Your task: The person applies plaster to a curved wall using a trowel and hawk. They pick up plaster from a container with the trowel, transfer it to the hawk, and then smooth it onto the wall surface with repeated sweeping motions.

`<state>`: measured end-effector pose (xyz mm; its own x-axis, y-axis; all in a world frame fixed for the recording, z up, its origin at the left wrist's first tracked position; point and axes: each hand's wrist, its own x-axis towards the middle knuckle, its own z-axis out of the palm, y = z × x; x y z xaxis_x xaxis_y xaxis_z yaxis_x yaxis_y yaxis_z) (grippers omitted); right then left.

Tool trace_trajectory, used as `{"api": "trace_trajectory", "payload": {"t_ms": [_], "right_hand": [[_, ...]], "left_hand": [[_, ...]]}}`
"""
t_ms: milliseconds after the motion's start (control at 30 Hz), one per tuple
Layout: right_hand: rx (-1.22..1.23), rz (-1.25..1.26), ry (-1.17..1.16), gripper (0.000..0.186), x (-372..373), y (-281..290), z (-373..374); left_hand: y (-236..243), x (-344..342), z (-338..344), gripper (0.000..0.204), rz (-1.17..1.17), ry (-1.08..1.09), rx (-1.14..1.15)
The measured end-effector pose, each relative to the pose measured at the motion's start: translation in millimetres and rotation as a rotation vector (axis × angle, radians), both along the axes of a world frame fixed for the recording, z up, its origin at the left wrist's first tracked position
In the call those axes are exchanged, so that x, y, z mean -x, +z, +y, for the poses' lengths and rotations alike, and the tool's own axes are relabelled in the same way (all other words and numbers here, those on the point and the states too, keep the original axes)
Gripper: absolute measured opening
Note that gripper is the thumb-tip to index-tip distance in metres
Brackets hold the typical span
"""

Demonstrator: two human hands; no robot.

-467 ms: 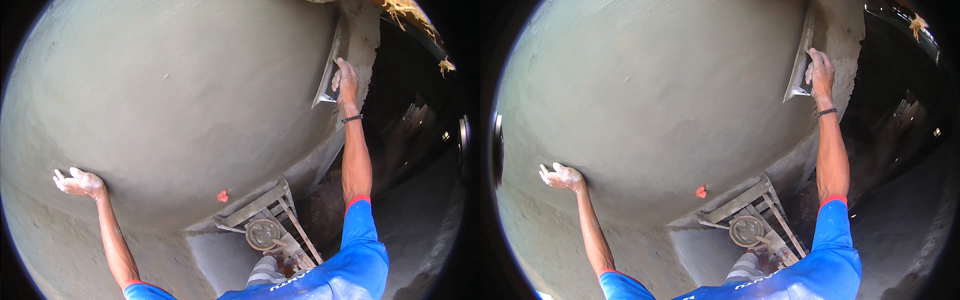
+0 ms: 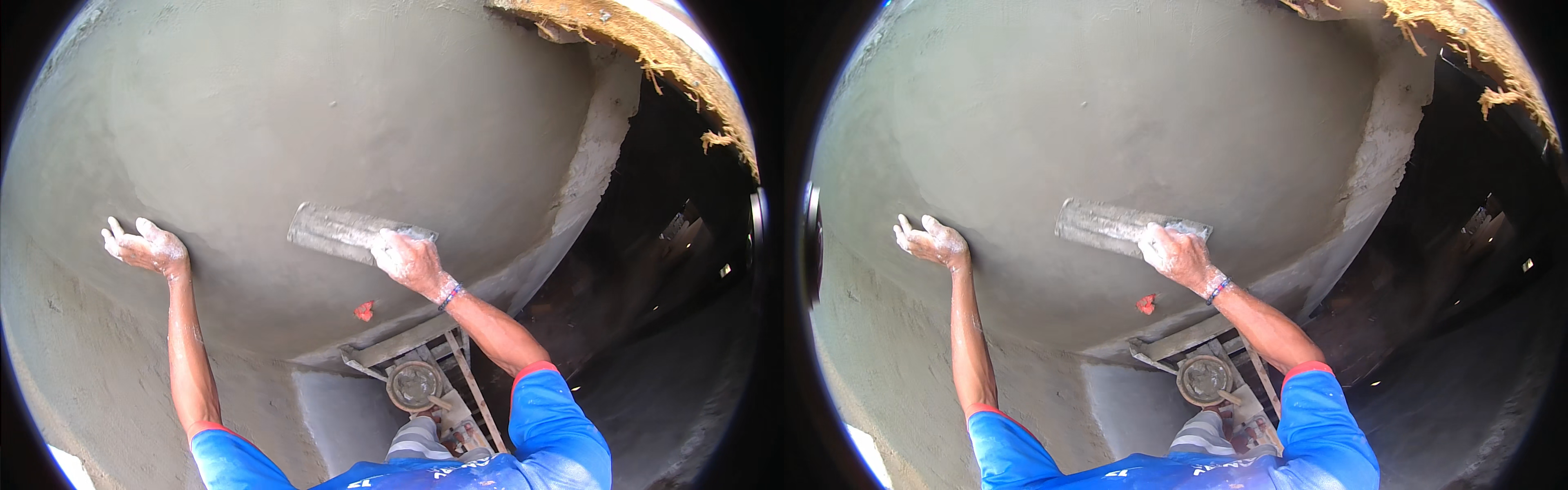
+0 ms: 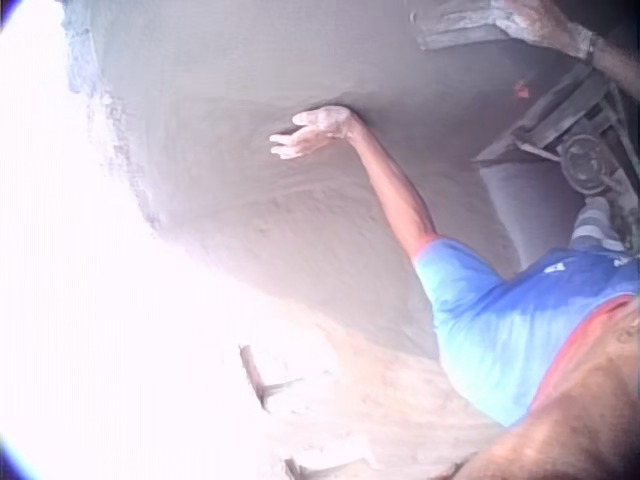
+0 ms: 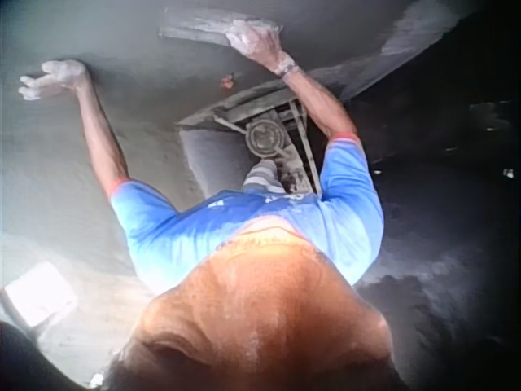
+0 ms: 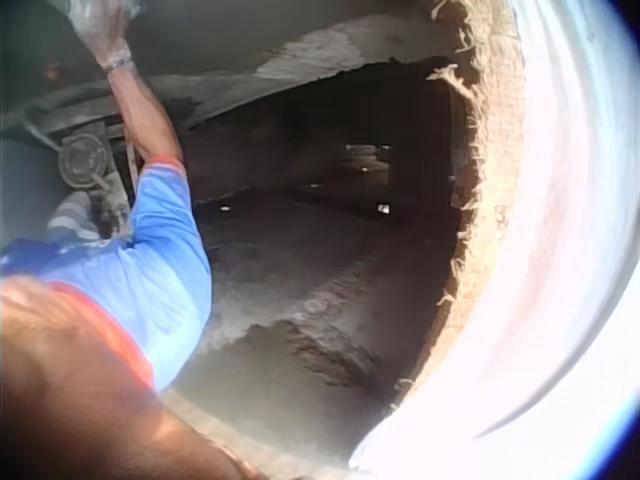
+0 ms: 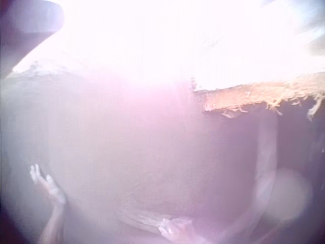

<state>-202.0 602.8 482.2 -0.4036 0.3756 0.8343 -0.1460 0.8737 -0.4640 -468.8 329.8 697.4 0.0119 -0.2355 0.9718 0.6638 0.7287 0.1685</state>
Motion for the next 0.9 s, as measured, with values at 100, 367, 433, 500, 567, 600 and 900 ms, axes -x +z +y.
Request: {"api": "trace_trajectory", "payload": {"t_ms": [100,367,433,500,567,600,900], "right_hand": [[-0.162,-0.256,0.097,0.030,-23.6,-4.3,9.9],[-0.118,0.168,-0.181,0.026,-111.8,158.5,115.0],[-0.209,0.117,-0.240,0.023,-112.8,189.4,141.2],[-0.167,0.163,-0.282,0.023,-103.8,215.1,157.2],[-0.129,0.149,-0.235,0.025,-93.5,239.1,169.8],[-0.106,0.115,-0.221,0.026,-87.8,247.4,169.0],[-0.350,-0.095,-0.088,0.034,-3.8,58.1,22.1]], "left_hand": [[-1.3,1.1,2.5,0.053,0.037,-0.006,-0.012],[1.2,-5.5,-0.7,0.052,0.023,0.022,0.006],[-0.6,-2.9,-0.3,0.052,0.031,0.034,0.012],[-4.3,-1.9,1.9,0.053,0.001,0.014,0.008],[-2.6,-2.4,1.6,0.053,-0.006,0.008,0.004],[-0.5,-2.0,1.7,0.053,-0.004,-0.006,0.002],[0.6,-0.8,-4.3,0.055,0.042,-0.044,0.037]]}}
